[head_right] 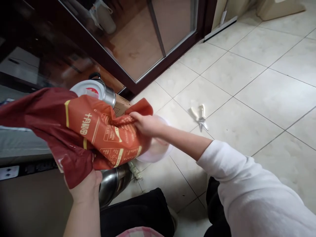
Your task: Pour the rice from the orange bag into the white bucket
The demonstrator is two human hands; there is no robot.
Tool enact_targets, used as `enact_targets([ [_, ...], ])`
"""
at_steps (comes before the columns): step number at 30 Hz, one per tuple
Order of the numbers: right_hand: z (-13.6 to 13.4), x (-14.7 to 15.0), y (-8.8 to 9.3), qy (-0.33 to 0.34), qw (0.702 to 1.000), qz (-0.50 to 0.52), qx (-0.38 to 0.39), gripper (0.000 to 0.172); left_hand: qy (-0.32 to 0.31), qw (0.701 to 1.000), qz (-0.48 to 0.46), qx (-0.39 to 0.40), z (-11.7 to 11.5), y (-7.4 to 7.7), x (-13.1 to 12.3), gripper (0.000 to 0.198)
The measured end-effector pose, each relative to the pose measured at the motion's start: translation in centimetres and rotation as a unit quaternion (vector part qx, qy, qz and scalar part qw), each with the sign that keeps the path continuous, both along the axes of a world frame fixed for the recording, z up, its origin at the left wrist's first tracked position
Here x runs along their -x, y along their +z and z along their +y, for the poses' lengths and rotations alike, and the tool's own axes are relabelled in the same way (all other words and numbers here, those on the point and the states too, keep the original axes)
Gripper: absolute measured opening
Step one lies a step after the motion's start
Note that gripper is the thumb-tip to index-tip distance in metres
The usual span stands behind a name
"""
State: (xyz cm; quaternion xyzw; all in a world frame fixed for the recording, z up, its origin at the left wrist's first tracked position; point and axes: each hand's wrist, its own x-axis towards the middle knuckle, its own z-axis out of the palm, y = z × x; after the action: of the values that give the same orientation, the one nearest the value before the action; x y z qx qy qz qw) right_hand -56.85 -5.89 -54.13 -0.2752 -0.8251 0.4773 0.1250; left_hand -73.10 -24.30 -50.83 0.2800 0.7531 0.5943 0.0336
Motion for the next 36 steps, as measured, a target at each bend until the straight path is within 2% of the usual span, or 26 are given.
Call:
enact_targets([
  [3,0.0,0.1,-0.5,-0.021,0.999,0.025,0.034,0.039,0.038,0.991,-0.026,-0.123,0.1,1.1,-0.1,0.026],
  [9,0.0,-0.6,-0.4,-0.072,0.995,0.024,0.071,0.027,0.001,0.986,-0.085,-0.144,1.3,1.9,-1.2,0.022],
  [13,0.5,-1.3,-0.2,-0.116,0.988,0.017,0.096,0.019,-0.004,0.980,-0.075,-0.184,2.9,1.8,-1.6,0.021],
  [15,0.7,-1.3,-0.4,-0.143,0.983,0.044,0.108,0.015,0.000,0.976,-0.076,-0.206,3.7,1.8,-1.5,0.022],
  [19,0.9,-0.7,-0.9,-0.165,0.958,0.138,0.192,0.009,0.014,0.968,-0.098,-0.231,4.8,2.0,-1.7,0.023],
  [22,1.1,-0.5,-0.3,-0.185,0.942,0.144,0.241,0.006,0.019,0.965,-0.118,-0.232,4.9,2.4,-2.1,0.020],
  [26,2.1,-1.0,1.6,-0.178,0.958,0.109,0.196,0.017,-0.005,0.962,-0.138,-0.237,4.9,3.0,-1.9,0.016],
  [29,2.9,-1.4,2.8,-0.169,0.969,0.084,0.161,0.014,-0.021,0.958,-0.140,-0.249,5.0,3.1,-1.7,0.014],
  [33,3.4,-1.4,2.9,-0.184,0.974,0.067,0.110,0.010,-0.031,0.959,-0.149,-0.239,5.2,3.3,-2.1,0.014],
  [36,3.5,-1.4,2.4,-0.177,0.975,0.055,0.121,0.011,-0.023,0.960,-0.159,-0.231,5.4,3.2,-2.5,0.012],
])
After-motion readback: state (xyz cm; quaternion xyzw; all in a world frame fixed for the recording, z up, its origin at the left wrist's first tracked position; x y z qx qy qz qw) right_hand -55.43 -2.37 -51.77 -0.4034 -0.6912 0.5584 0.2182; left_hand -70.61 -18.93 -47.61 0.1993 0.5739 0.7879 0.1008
